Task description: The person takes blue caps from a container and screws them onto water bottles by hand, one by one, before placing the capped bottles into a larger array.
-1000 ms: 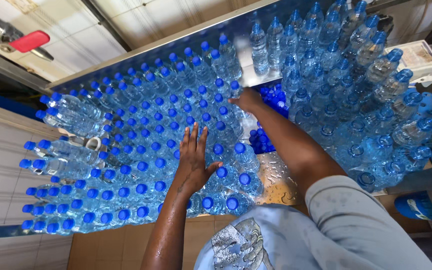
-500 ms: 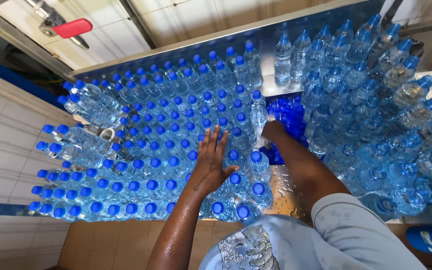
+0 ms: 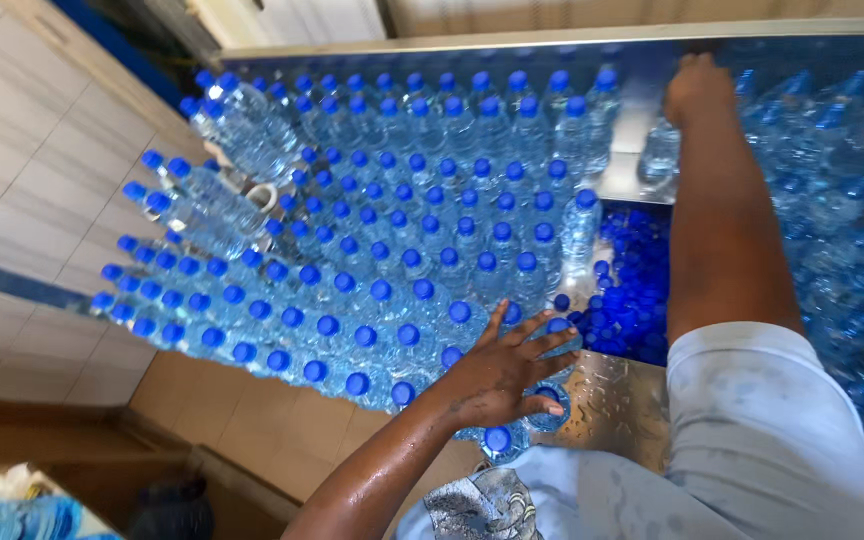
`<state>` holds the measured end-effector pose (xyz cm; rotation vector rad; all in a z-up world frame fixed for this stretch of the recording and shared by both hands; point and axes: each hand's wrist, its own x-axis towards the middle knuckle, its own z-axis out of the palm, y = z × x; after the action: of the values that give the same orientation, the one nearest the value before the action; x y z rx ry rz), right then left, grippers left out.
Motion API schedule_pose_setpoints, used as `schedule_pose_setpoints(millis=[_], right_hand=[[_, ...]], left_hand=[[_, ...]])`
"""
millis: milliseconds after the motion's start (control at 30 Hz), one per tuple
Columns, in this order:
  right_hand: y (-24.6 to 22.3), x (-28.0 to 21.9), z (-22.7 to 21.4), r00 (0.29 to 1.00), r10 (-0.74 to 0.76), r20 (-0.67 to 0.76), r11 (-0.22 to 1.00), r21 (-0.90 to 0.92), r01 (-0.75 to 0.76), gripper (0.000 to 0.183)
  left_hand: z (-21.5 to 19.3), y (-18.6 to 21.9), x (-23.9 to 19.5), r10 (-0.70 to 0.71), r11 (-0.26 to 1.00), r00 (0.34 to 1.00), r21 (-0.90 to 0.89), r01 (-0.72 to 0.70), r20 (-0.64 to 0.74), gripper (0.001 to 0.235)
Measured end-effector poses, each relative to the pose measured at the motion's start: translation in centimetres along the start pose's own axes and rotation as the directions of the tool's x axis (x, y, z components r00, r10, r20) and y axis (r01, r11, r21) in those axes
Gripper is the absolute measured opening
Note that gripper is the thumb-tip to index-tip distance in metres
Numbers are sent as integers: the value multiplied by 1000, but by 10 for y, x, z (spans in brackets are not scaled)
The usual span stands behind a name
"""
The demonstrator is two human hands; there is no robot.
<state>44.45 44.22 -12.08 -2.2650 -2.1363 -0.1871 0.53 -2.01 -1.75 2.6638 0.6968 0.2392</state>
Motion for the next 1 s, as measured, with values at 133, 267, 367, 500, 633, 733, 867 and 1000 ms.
schedule_pose_setpoints(millis=[133,267,367,500,633,733,867,1000], right_hand=[[-20,-26,-30,987,136,83,987,72,-142,62],[-29,-49,-14,990,125,62,968,212,-136,52],[-37,-85,-43,986,156,55,944,285,-165,49],[-54,-161,-156,971,-35,-236,954,280,103,37],[-84,-276,-319,970,-121,-213,903,382,197,8],[-93,-327,-347,879,-185,-439,726,543,423,19],[-123,-355,-306,853,-85,-514,631,635,446,16],[-116,-358,-276,984,115,135,-17,991,-133,54]], left_hand=[[7,0,-3,-8,1000,998,25,9,-56,78],[-8,3,0,-63,998,998,-18,63,-25,83],[-32,1,-6,-147,979,981,-161,126,-123,93],[-51,-37,-4,-504,762,738,-634,136,-448,77],[-73,-74,25,-803,283,475,-932,-228,-360,65],[-98,-59,42,-765,-7,632,-980,-198,-122,90],[-73,-84,53,-689,-151,691,-889,-433,-219,70],[-68,-93,52,-644,288,593,-871,-398,-484,33]])
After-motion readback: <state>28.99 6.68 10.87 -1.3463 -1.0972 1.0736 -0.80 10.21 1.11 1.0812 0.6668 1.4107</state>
